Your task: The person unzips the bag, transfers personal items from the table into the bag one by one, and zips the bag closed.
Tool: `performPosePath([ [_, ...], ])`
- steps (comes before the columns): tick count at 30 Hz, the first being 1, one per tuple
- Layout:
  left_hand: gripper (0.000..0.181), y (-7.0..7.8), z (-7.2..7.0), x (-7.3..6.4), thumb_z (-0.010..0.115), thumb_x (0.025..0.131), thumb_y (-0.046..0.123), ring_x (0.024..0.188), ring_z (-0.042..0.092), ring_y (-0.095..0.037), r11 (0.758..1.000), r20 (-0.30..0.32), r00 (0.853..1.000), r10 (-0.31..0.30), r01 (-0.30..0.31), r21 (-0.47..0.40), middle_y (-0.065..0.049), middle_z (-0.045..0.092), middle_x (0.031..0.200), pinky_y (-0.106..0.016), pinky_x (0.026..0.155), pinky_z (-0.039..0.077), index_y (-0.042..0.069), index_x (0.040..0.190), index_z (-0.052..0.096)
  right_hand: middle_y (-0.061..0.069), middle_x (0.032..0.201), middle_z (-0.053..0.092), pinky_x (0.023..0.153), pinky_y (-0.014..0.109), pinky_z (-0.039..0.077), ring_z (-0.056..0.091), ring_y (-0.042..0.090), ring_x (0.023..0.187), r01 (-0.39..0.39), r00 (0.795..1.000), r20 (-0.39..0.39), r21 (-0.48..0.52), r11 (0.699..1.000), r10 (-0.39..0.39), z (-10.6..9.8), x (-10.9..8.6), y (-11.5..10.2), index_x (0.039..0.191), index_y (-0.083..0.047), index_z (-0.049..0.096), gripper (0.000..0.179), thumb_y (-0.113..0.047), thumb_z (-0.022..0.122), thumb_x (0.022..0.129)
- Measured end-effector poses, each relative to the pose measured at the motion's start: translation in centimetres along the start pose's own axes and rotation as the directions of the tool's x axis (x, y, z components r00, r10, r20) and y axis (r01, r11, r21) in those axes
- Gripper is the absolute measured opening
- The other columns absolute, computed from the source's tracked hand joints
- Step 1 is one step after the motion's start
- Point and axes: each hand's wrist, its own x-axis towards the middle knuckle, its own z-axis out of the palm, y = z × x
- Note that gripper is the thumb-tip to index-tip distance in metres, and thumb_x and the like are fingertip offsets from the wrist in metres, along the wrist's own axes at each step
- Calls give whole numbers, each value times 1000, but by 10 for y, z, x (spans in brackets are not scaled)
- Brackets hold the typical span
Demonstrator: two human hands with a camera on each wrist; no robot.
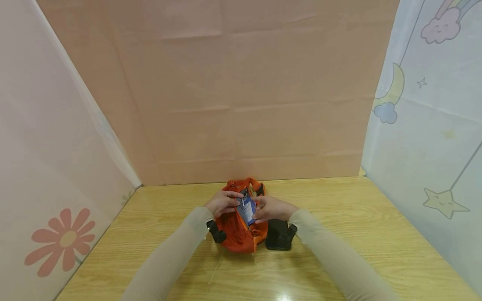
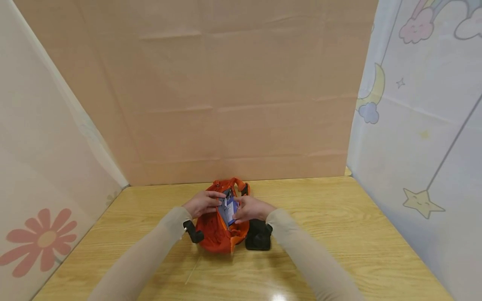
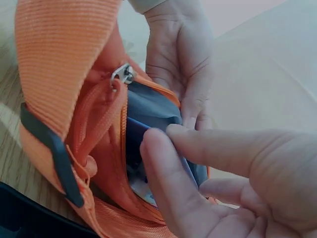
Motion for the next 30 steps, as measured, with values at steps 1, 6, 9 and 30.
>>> performPosePath([
  [1,33,0,0,0,58,93,-2,85,67,-15,1000,0,1000,0,0,1,-16,63,121,-30,74,57,0,125,64,16,94,62,80,35,57,67,19,80,-5,1000,2,9,1000,5,0,0,0,152,8,13,76,5,58,90],
  [6,33,2,2,-3,58,92,-2,84,66,-15,1000,0,1000,-4,4,-1,-15,63,118,-30,75,57,0,125,64,16,95,58,81,38,57,65,18,81,5,999,-44,50,999,-3,0,-3,3,148,9,22,66,5,56,91],
  [9,33,2,2,-3,58,92,-2,83,65,-14,1000,-4,1000,-2,2,6,-14,64,117,-30,74,57,1,124,64,15,93,58,81,39,57,65,17,78,12,996,-89,36,999,-8,1,-3,4,140,10,30,60,4,60,89],
  [30,32,2,3,-4,59,93,-1,78,64,-11,1000,-5,1000,5,-4,23,-11,66,110,-26,70,55,2,125,65,-1,55,45,48,24,38,35,9,43,-116,989,-133,-402,908,67,8,4,-8,137,-9,56,38,-15,51,100],
])
